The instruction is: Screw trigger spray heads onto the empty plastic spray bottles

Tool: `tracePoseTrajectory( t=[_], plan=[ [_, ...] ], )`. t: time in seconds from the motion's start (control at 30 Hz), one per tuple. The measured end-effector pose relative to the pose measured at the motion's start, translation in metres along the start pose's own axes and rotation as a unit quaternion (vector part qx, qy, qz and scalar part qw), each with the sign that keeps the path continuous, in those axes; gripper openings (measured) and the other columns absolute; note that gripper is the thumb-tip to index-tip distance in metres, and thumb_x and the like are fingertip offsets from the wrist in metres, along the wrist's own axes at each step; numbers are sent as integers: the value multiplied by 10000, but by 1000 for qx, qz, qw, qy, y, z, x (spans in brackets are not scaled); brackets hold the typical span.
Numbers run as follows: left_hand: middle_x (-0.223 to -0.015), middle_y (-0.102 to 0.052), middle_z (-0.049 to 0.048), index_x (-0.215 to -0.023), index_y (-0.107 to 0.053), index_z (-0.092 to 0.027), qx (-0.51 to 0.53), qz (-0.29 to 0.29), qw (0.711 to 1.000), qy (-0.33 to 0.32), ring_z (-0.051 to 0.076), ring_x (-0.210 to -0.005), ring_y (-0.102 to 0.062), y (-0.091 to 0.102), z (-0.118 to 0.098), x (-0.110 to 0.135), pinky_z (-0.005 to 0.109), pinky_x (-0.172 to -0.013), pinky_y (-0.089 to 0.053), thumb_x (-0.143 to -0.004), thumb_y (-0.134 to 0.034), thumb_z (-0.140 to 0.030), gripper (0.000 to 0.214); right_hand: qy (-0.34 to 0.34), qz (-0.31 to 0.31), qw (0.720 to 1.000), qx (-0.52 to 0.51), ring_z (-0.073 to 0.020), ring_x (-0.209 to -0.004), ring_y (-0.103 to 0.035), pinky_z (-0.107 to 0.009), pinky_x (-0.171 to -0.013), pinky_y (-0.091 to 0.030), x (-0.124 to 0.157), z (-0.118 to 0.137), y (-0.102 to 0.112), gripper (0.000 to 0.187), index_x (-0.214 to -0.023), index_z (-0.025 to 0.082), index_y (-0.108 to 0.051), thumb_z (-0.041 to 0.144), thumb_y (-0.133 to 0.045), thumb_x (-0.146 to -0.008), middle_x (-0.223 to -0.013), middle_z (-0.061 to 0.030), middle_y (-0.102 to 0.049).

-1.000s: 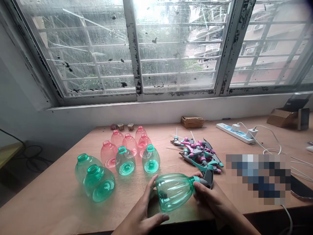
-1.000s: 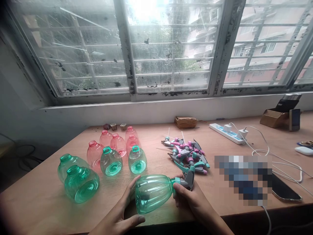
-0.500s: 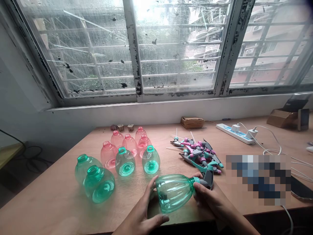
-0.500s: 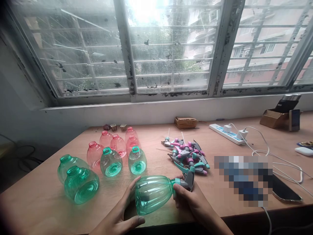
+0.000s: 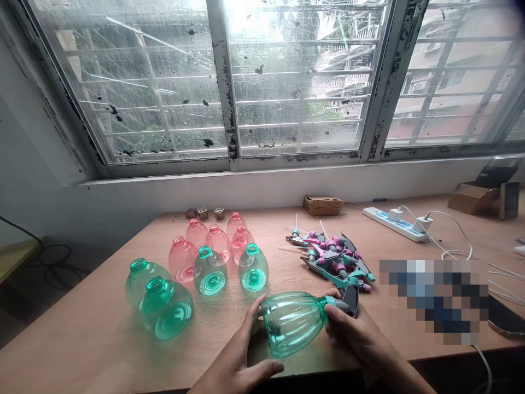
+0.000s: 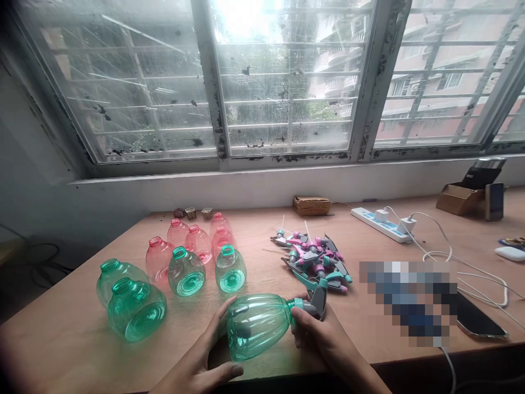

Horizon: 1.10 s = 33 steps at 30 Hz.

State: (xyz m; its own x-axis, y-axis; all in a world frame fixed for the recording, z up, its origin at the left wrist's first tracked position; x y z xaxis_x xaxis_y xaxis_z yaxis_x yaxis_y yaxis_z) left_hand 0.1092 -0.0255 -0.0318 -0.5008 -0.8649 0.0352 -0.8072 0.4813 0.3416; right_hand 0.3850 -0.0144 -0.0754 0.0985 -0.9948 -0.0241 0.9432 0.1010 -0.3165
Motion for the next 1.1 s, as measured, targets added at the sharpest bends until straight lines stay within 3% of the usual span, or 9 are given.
tracePoseTrajectory(
  t=[0.83, 1.1],
  plan=[
    [-1691, -254, 17, -1601, -192, -346, -1, 1, 1000, -14, 321, -1551, -208, 0, 5, -1, 507, -1289, -132, -833, -764, -220, 966, -8, 2, 1000, -3, -145, -478, -563, -256, -506, -415, 1, 0, 1, 436, -1010, 191, -571, 525, -786, -832, -591, 23, -651],
    [-1693, -252, -3, -1607, -37, -420, -7, 30, 998, -57, 293, -1535, -282, 1, 10, -2, 489, -1281, -178, -917, -661, -184, 959, -8, -2, 1000, -1, -135, -479, -572, -243, -504, -415, 1, 1, 1, 441, -1015, 188, -574, 520, -795, -827, -593, 28, -654]
  ],
)
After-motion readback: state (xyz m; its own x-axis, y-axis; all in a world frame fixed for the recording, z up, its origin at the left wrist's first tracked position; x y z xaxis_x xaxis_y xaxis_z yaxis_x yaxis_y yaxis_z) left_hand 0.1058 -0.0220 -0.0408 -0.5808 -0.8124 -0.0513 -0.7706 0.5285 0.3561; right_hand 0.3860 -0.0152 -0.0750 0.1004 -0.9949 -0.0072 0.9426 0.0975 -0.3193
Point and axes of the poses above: each hand's wrist, its own x-axis away from the middle knuckle, its own y-axis out of the back of the hand, z = x × y, the point moved 1 cm from there along -x, towards the middle knuckle
